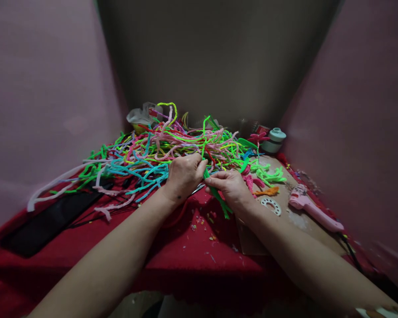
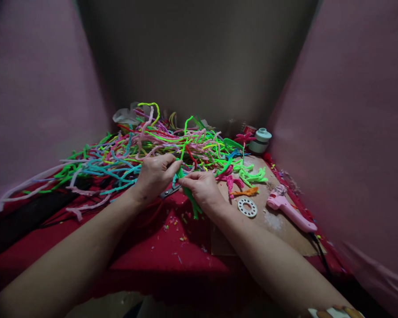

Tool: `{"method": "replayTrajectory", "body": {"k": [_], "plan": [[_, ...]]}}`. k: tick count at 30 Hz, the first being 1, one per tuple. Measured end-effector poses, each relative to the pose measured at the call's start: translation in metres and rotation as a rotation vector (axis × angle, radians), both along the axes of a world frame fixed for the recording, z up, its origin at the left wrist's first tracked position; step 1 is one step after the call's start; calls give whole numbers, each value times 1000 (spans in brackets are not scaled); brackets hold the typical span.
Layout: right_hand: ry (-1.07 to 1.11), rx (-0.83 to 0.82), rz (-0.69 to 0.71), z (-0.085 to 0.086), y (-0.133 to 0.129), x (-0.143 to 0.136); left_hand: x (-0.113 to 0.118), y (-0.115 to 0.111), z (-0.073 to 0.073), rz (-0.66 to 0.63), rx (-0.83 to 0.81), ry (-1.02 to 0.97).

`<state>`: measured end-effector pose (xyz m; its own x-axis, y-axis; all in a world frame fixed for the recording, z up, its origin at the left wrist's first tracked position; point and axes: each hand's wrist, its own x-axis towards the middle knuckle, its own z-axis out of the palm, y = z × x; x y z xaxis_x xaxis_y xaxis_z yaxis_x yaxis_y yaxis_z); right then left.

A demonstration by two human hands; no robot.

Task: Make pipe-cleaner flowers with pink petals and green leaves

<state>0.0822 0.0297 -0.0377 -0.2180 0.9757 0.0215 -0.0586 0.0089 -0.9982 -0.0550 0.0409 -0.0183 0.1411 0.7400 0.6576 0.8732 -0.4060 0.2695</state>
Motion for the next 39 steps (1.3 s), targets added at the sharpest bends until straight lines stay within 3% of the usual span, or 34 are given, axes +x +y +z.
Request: {"method": "replayTrajectory", "body": {"k": [7,12,16,18,20,23,26,31,34,39], "plan": [[33,-94,37,1,4,1,-3,2,-4,-59,106,107],[67,-158,69,2,4,2,-1,5,-5,-70,-31,-251],[134,-166,79,1,7,4,-1,6,0,-148,-31,-352],[198,-207,57,0,10,5,-6,8,4,-189,-60,-497],[282,-234,6,0,14,6,-12,12,7,-203,-160,-702],[403,-207,-63,0,19,7,-16,17,6,-269,-452,-921],[455,-157,-88,-2,22,6,-9,15,0,-453,-718,-936],[502,-130,-67,-9,23,2,13,3,-11,-745,-959,-973],[502,-145,-12,-10,22,2,17,-1,-12,-752,-957,-944],[511,-31,-6,-4,24,9,16,-4,-6,-625,-1010,-852]]}}
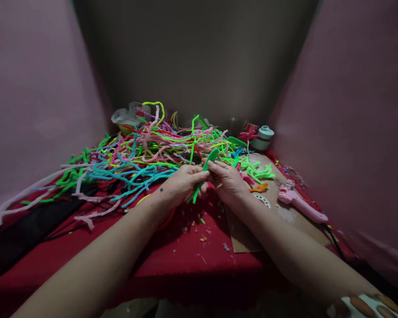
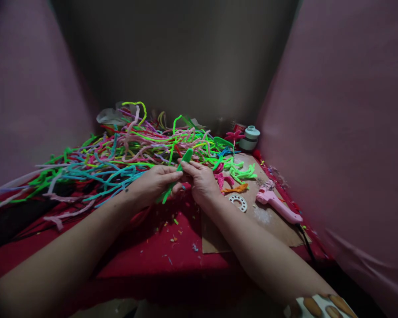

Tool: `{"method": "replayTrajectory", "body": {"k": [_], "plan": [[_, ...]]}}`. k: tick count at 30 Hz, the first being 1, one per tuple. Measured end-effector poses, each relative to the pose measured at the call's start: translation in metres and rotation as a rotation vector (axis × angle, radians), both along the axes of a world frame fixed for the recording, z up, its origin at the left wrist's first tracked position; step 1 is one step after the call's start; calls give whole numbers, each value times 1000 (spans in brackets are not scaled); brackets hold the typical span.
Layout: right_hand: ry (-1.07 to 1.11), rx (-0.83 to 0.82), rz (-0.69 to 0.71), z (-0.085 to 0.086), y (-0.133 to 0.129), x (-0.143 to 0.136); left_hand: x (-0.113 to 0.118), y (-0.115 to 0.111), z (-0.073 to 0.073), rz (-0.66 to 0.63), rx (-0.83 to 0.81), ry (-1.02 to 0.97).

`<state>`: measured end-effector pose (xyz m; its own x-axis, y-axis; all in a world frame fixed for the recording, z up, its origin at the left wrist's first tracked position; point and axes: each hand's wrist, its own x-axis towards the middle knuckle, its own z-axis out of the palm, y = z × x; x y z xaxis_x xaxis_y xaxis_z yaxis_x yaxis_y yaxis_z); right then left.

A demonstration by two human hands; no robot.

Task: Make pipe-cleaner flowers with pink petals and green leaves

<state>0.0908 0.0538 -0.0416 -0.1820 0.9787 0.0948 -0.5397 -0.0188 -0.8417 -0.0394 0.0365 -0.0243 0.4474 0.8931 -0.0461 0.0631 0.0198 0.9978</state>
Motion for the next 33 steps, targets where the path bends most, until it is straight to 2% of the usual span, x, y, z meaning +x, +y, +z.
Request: {"method": "replayTrajectory", "body": {"k": [5,12,21,25,30,33], "plan": [[-103,23,-81,5,4,7,3,-3,1,-5,-40,49],[-64,67,-58,4,4,7,3,-2,1,38,-120,0],[-88,139,-110,2,10,12,1,-3,2,17,-27,52],[-54,107,-110,2,11,11,2,-3,2,22,15,58],[-75,61,-44,2,7,7,1,-5,6,57,50,128],[-57,77,-75,1,8,7,-5,-3,7,32,73,133]]}}
